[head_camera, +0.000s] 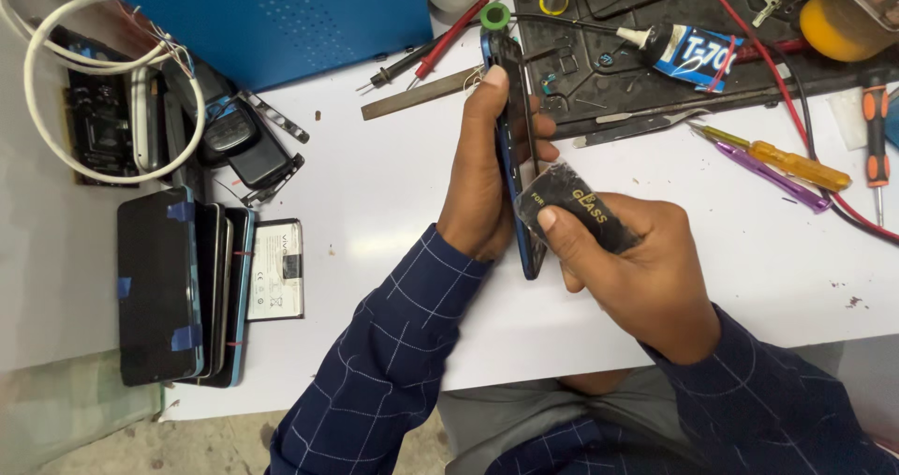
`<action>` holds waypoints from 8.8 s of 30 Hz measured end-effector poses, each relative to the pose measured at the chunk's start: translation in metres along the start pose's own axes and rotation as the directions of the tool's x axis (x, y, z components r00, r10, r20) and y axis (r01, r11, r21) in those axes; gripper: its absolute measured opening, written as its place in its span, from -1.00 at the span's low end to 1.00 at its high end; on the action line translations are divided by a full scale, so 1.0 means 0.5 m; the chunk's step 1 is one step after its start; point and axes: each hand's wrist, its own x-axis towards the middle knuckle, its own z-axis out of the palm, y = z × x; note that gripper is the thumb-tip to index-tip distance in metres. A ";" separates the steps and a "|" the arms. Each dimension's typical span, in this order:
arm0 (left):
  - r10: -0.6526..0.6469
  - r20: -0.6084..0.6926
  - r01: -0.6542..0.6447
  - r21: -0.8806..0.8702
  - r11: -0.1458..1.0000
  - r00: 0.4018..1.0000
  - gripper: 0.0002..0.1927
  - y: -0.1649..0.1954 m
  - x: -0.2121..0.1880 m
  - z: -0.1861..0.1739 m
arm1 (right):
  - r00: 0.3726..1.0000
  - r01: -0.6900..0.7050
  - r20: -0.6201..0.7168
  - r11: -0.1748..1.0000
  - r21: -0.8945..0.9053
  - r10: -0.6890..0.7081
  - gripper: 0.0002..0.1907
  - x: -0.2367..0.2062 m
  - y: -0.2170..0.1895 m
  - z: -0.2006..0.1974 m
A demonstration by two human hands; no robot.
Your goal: The person works on a disassembled smartphone at a repair bench. They scrub the phone frame and back cover with a brush, pry at the frame edge, reposition the phone body, and use a screwdriver to work on screws near the camera area of the exposed midframe with the battery visible.
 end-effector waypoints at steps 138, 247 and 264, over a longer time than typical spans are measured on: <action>0.639 0.296 -0.624 0.685 0.376 0.710 -0.14 0.026 -0.099 0.045 | 0.888 0.158 -0.374 0.941 -0.299 -0.268 -0.75 -0.057 0.074 0.040; 0.179 0.029 -0.181 0.117 0.977 0.983 -0.62 -0.025 -0.036 0.002 | 0.943 0.248 -0.218 0.968 -0.045 -0.251 -0.49 0.010 0.037 -0.070; 0.094 0.017 -0.095 0.045 0.995 0.995 -0.56 -0.010 -0.044 0.013 | 0.955 0.049 -0.291 0.945 0.322 0.050 -0.80 -0.002 0.030 -0.073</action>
